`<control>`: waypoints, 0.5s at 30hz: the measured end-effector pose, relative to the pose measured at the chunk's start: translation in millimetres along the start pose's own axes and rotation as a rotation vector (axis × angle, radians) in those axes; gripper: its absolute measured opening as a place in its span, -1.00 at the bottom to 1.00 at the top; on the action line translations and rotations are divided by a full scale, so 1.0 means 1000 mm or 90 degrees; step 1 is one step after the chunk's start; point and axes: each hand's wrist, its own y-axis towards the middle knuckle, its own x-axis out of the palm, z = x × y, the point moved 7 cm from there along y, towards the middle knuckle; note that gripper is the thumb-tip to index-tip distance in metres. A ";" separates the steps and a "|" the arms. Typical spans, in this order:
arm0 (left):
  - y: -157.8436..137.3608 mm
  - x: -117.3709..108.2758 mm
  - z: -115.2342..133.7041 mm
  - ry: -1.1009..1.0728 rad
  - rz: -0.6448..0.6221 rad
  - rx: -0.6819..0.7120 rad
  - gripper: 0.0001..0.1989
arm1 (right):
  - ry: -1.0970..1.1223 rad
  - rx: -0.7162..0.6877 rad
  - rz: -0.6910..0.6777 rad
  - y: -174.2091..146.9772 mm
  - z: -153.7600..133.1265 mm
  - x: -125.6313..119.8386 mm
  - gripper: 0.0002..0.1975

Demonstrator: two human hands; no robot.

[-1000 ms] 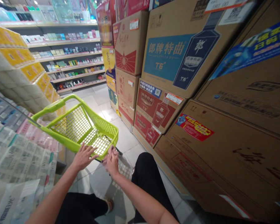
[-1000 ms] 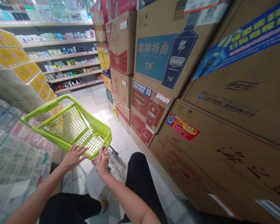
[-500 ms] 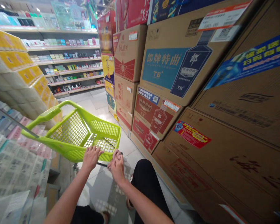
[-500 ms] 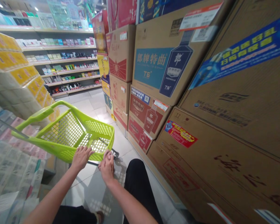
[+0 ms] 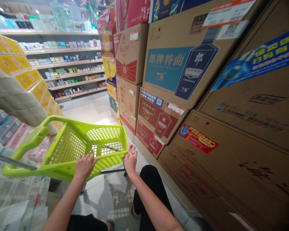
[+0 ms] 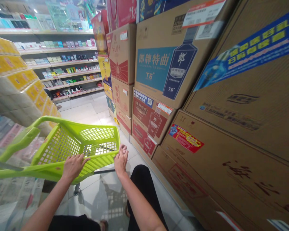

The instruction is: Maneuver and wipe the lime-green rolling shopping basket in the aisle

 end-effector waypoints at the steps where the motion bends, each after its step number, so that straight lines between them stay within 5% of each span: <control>1: -0.002 -0.001 0.004 0.003 -0.004 -0.001 -0.53 | -0.011 -0.009 0.021 -0.005 -0.004 0.000 -0.39; 9: -0.013 0.000 0.023 0.000 -0.015 -0.017 -0.53 | -0.101 -0.170 -0.021 -0.007 -0.014 -0.009 -0.50; 15: -0.017 -0.003 0.027 0.000 0.012 -0.035 -0.56 | -0.157 -0.124 -0.018 -0.006 -0.039 -0.016 -0.53</control>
